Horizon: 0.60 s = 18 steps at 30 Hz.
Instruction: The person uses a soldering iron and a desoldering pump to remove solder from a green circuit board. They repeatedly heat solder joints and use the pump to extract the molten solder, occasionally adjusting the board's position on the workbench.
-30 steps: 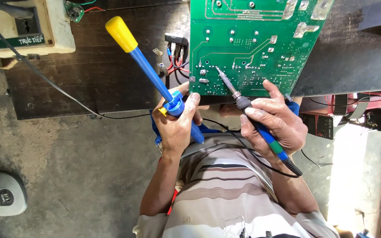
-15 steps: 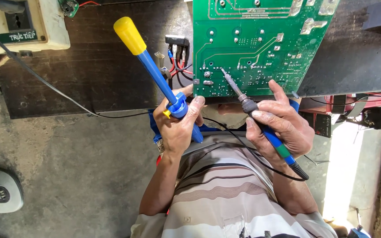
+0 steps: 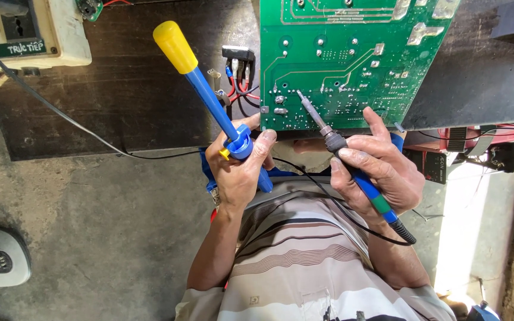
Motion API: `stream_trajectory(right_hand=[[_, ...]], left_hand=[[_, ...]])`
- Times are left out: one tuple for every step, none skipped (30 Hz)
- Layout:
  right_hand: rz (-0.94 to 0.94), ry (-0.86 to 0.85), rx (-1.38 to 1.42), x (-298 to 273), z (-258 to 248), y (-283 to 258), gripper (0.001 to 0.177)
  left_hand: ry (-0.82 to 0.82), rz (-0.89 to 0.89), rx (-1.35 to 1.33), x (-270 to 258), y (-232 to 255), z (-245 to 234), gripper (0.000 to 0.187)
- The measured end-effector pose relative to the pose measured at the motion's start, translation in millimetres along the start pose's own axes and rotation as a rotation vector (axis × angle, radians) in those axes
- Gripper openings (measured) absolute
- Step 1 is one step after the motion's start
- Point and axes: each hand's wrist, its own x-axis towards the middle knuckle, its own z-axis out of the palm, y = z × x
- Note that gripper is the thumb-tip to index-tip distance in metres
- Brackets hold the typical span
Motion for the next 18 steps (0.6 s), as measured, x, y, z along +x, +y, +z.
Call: stream_trajectory(right_hand=[[0.001, 0.0, -0.001, 1, 0, -1, 0.02], [0.0, 0.0, 0.0, 1, 1, -2, 0.02], [-0.002, -0.001, 0.001, 2, 1, -3, 0.021], [0.0, -0.001, 0.001, 4, 2, -6, 0.021], [0.011, 0.006, -0.016, 6, 3, -8, 0.018], [0.021, 0.013, -0.033, 8, 3, -10, 0.016], [0.022, 0.013, -0.033, 10, 4, -11, 0.016], [0.029, 0.013, -0.039, 11, 4, -13, 0.017], [0.037, 0.013, -0.044, 12, 4, -14, 0.017], [0.037, 0.013, -0.044, 13, 5, -17, 0.017], [0.053, 0.028, -0.037, 14, 6, -19, 0.017], [0.069, 0.043, -0.03, 15, 7, -21, 0.016], [0.069, 0.043, -0.03, 17, 7, -23, 0.016], [0.076, 0.041, -0.021, 18, 7, -24, 0.017], [0.082, 0.038, -0.011, 19, 7, -25, 0.017], [0.083, 0.037, -0.011, 20, 6, -27, 0.017], [0.095, 0.024, -0.03, 22, 6, -29, 0.017], [0.106, 0.011, -0.048, 23, 5, -31, 0.018]], left_hand=[[-0.001, 0.0, 0.0, 0, 1, 0, 0.026], [-0.003, 0.004, 0.003, 1, 2, 0, 0.025], [-0.005, 0.009, 0.005, 1, 4, 0, 0.025], [-0.006, 0.007, 0.005, 1, 4, 0, 0.025], [-0.003, 0.008, 0.002, 1, 5, 1, 0.025], [0.001, 0.009, -0.002, 1, 5, 1, 0.025], [0.001, 0.008, -0.001, 1, 5, 1, 0.025], [-0.003, 0.014, -0.009, 1, 6, 1, 0.025], [-0.006, 0.02, -0.016, 2, 6, 1, 0.025], [-0.006, 0.02, -0.016, 2, 7, 0, 0.025], [-0.015, 0.019, -0.006, 2, 8, -1, 0.026], [-0.025, 0.017, 0.004, 2, 8, -2, 0.026], [-0.026, 0.017, 0.004, 2, 9, -2, 0.026], [-0.036, 0.021, 0.006, 2, 9, -3, 0.027], [-0.046, 0.025, 0.007, 2, 9, -4, 0.028], [-0.046, 0.024, 0.007, 1, 10, -5, 0.028], [-0.018, -0.012, 0.011, 0, 11, -6, 0.028], [0.009, -0.049, 0.014, 0, 13, -7, 0.028]])
